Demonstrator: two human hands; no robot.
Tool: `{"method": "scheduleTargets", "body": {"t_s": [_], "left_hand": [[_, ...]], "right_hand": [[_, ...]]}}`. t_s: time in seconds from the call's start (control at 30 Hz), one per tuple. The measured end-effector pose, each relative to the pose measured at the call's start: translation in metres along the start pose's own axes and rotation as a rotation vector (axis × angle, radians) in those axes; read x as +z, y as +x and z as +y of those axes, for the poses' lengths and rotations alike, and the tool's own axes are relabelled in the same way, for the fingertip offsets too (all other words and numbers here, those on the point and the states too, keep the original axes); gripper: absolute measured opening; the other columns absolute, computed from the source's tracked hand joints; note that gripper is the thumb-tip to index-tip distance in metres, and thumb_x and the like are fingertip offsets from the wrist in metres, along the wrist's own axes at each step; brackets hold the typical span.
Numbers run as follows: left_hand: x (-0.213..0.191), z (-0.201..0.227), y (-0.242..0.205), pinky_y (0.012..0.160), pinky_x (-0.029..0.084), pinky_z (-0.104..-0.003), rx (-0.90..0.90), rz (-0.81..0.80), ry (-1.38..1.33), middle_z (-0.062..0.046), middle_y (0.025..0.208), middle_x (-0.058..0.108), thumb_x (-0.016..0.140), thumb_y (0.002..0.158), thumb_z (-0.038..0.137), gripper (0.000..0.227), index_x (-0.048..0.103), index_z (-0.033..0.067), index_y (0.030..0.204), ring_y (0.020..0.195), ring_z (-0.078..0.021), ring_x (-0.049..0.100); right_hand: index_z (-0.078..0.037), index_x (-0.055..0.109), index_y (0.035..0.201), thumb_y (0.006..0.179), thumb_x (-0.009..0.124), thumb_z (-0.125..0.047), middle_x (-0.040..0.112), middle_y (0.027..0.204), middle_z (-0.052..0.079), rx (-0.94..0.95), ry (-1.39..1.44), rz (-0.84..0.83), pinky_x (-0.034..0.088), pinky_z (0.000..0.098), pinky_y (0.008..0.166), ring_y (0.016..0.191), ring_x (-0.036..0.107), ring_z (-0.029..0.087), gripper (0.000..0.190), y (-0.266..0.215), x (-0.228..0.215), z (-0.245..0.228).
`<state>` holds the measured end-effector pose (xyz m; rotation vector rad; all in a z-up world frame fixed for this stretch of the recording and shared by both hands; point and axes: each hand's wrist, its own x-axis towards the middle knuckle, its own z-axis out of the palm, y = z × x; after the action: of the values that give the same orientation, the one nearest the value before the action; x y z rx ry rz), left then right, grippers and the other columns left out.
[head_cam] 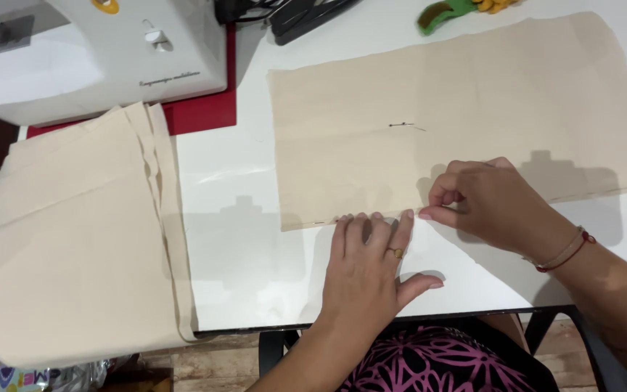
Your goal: The person folds the edge of a beige fabric piece and secures it with pins. They repeat this process for multiple fabric pieces, picking up pins from a sunflower-shaped holder and placing them along the folded edges.
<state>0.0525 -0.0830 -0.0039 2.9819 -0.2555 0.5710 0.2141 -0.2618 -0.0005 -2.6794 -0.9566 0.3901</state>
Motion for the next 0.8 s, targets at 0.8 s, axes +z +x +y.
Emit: {"method": "scheduleTargets", "body": {"t_s": [0.8], "left_hand": [[0.007, 0.025, 0.025, 0.097, 0.046, -0.051, 0.041, 0.010, -0.048, -0.009, 0.118, 0.060, 0.056, 0.092, 0.070, 0.079, 0.061, 0.0086, 0.140, 0.105, -0.0310, 0.055]], "right_hand": [[-0.032, 0.078, 0.088, 0.085, 0.076, -0.042, 0.072, 0.086, -0.018, -0.041, 0.071, 0.065, 0.037, 0.0361, 0.105, 0.086, 0.069, 0.006, 0.011, -0.025, -0.007, 0.052]]}}
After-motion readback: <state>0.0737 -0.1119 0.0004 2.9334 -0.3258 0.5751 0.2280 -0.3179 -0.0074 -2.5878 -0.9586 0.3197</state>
